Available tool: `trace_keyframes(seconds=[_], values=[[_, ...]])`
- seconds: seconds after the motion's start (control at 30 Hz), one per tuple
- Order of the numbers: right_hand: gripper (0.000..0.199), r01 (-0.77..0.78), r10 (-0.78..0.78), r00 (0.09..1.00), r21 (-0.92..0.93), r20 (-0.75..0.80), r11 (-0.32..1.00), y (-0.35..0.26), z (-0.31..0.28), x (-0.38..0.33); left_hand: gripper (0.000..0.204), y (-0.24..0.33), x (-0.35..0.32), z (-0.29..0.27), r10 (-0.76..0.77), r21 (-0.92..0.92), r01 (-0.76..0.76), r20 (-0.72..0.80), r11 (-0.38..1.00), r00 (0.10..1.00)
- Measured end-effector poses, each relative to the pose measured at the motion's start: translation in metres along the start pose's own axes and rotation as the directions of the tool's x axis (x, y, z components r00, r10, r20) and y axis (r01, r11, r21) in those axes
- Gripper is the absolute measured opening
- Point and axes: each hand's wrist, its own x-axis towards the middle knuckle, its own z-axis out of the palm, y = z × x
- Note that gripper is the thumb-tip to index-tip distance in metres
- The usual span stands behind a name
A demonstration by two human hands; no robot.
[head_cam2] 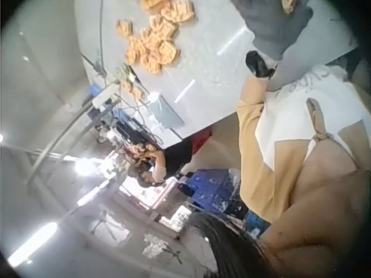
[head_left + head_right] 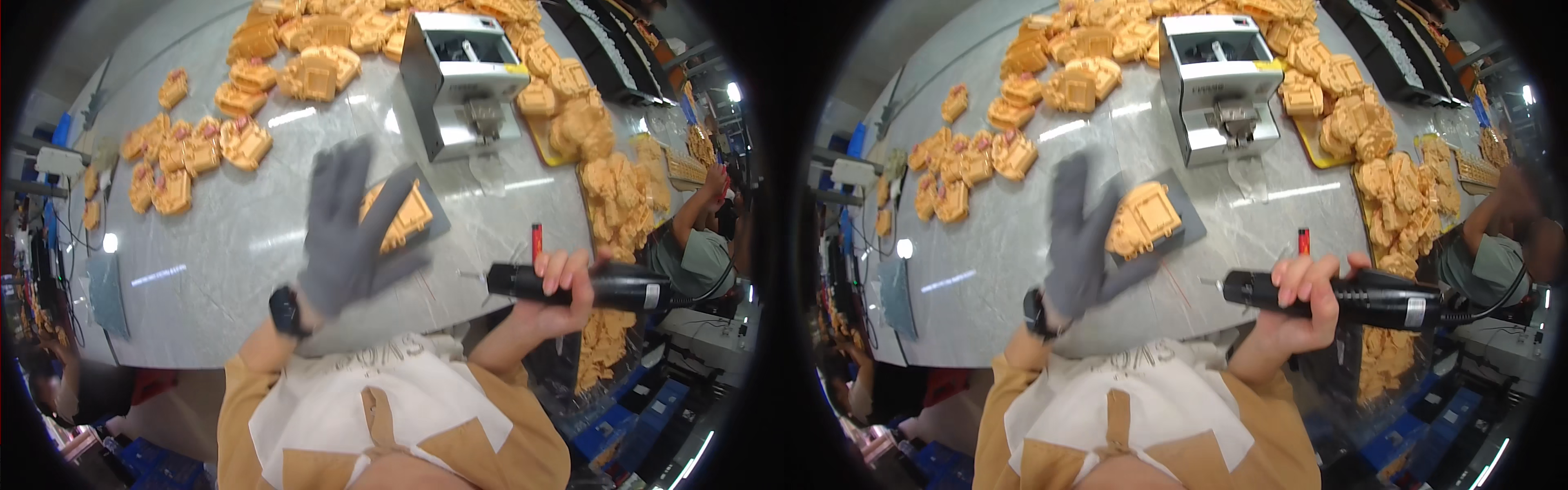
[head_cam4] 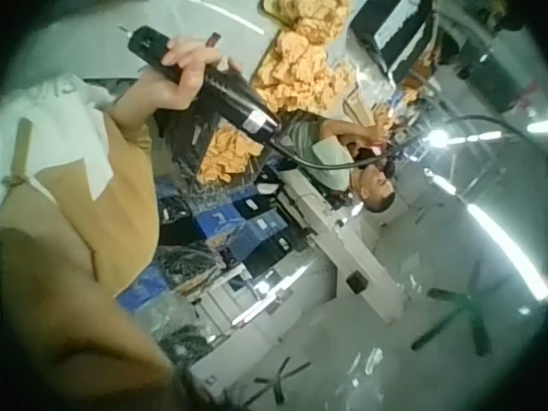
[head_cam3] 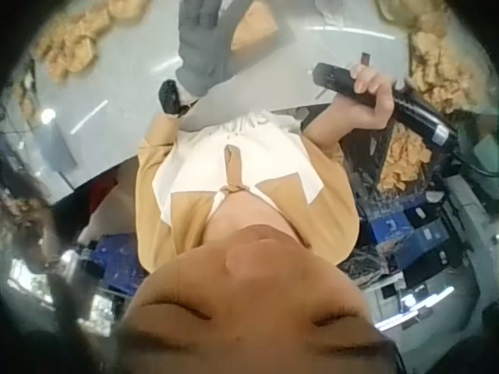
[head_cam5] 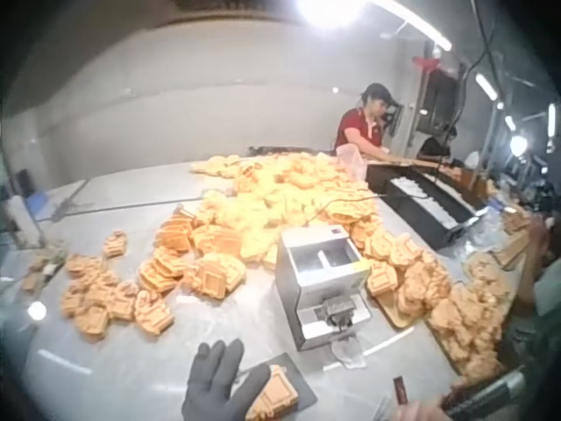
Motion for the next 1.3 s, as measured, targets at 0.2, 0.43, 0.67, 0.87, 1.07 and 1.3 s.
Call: trace_keyframes(seconds=[0.2,0.43,0.67,0.87,1.07,1.3], values=[[0.044,-0.079,0.043,0.984,0.202,0.174,0.976,-0.003,0.012,0.000,0.070,0.009,-0.001,-0.023,0.055,-0.126,-0.065,-0.080,0.990,0.995],[0.044,-0.241,0.120,0.940,0.372,0.319,0.896,0.009,0.035,-0.011,0.030,0.023,-0.051,0.003,-0.124,-0.569,0.107,0.008,0.815,0.992],[0.044,-0.263,0.139,0.934,0.370,0.329,0.891,0.010,0.043,-0.013,0.023,0.018,-0.055,0.002,-0.073,-0.498,0.055,-0.018,0.865,0.997],[0.044,-0.265,0.140,0.922,0.328,0.360,0.907,0.014,0.050,-0.014,0.023,0.014,-0.054,0.003,-0.073,-0.523,0.048,-0.026,0.851,0.997],[0.045,-0.293,0.179,0.879,0.205,0.441,0.934,0.015,0.047,-0.011,0.024,0.010,-0.060,0.008,-0.095,-0.570,0.076,-0.003,0.818,0.996],[0.046,-0.191,0.152,0.846,0.025,0.511,0.981,0.027,0.055,-0.019,0.020,-0.003,-0.057,0.011,-0.204,-0.607,0.165,0.005,0.777,0.979]])
